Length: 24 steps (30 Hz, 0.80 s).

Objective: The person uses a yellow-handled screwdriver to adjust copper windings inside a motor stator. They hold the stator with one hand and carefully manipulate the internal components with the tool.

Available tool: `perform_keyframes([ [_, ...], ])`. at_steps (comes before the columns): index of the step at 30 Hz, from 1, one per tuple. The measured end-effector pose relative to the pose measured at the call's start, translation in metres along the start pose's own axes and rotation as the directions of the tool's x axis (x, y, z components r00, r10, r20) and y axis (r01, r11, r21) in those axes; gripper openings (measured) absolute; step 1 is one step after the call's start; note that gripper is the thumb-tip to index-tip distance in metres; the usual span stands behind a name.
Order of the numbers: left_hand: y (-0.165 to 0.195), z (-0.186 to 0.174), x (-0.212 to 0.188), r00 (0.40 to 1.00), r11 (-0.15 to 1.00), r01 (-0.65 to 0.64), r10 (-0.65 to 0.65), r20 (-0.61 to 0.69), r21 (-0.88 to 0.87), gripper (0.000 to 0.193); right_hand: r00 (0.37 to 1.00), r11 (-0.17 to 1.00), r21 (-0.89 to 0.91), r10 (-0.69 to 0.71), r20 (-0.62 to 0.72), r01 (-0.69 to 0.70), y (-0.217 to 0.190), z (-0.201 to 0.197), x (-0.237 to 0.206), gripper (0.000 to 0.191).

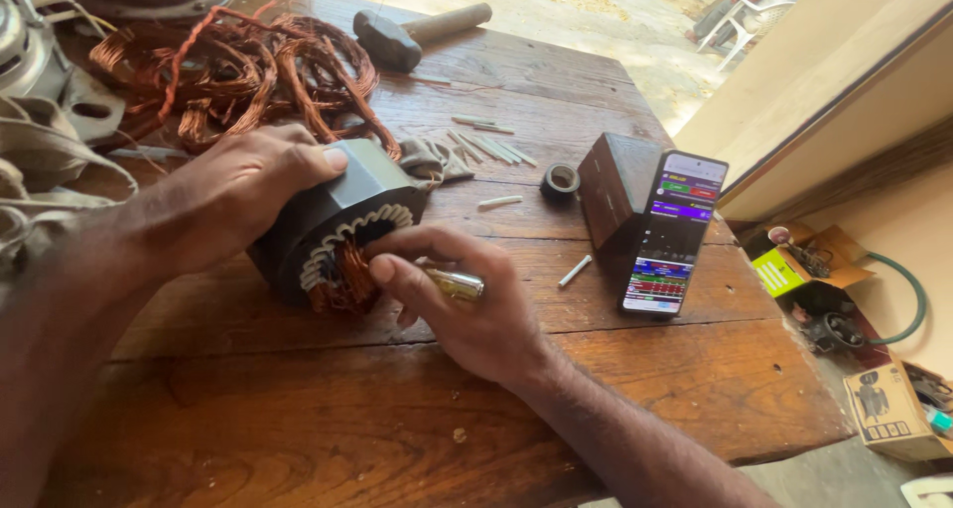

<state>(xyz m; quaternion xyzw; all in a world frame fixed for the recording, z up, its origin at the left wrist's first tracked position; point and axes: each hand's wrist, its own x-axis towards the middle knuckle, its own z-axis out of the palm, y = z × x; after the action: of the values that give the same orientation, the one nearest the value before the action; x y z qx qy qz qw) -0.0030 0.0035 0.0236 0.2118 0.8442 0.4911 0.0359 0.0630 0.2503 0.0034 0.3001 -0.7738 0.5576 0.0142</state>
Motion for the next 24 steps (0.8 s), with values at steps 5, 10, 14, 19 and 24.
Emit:
perform_keyframes([
  [5, -0.004, -0.004, 0.000, 1.000, 0.911, -0.024, 0.025, 0.005, 0.413, 0.081, 0.997, 0.994, 0.110, -0.011, 0.080, 0.002, 0.002, -0.002, -0.001, 0.029],
  [10, -0.014, -0.005, -0.004, 0.961, 0.801, -0.120, 0.241, -0.133, 0.586, 0.069, 0.996, 0.996, 0.083, 0.002, 0.092, -0.010, 0.000, -0.001, 0.000, 0.027],
  [14, -0.018, 0.004, -0.006, 0.915, 0.910, -0.159, 0.282, -0.290, 0.382, 0.061, 0.993, 0.999, 0.014, -0.049, 0.103, 0.048, -0.003, 0.000, 0.002, 0.027],
  [19, -0.012, 0.013, -0.010, 0.870, 0.943, -0.277, 0.328, -0.368, 0.186, 0.055, 0.975, 0.936, -0.279, -0.221, 0.011, 0.216, -0.009, -0.002, -0.003, 0.030],
  [24, 0.000, 0.014, -0.015, 0.842, 0.962, -0.226, 0.273, -0.466, 0.156, 0.058, 0.985, 0.950, -0.260, -0.162, 0.059, 0.172, -0.013, -0.002, -0.002, 0.036],
])
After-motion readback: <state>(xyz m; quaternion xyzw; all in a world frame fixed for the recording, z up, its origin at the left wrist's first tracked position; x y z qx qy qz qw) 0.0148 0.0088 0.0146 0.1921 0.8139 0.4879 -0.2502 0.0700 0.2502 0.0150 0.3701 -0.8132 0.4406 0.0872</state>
